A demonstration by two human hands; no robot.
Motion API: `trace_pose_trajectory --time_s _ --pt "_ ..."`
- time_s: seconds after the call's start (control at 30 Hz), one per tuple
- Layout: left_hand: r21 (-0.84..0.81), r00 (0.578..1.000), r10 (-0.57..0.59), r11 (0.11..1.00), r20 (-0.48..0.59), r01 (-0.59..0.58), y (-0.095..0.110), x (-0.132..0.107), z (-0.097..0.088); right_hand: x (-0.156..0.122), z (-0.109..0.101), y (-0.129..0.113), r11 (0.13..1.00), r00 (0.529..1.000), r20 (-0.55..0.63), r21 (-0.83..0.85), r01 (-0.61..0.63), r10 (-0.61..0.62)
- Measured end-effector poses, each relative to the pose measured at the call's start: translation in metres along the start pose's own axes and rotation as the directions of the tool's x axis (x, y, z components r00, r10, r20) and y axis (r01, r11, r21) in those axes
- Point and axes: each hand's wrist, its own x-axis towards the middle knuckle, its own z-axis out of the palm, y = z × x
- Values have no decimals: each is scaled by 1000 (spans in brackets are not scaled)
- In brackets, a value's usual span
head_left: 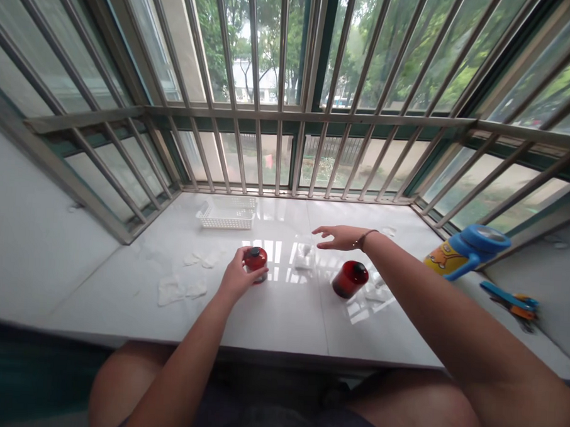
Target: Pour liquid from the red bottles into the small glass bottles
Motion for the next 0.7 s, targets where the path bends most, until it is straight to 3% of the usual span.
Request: trace_pose_trajectory --time_s 0.17,0.27,0.33,0.53,0.7 --pt "9 999 -1 1000 -41 2 -15 -4 -21 -18 8 3 980 968 172 -102 -169 185" --pt "0 998 -5 1000 -68 5 -21 -5 -22 -23 19 7 967 931 268 -126 -222 248" --pt "-5 997 -2 1000 -83 2 -22 -7 -19 -22 22 8 970 935 266 -123 -210 236" --pt "-3 991 8 1000 -131 -9 -20 -9 -13 -6 24 5 987 997 -27 -143 -74 71" --pt "26 993 -1 1000 -116 4 -19 -7 -17 -10 29 7 976 947 -313 -175 -131 71"
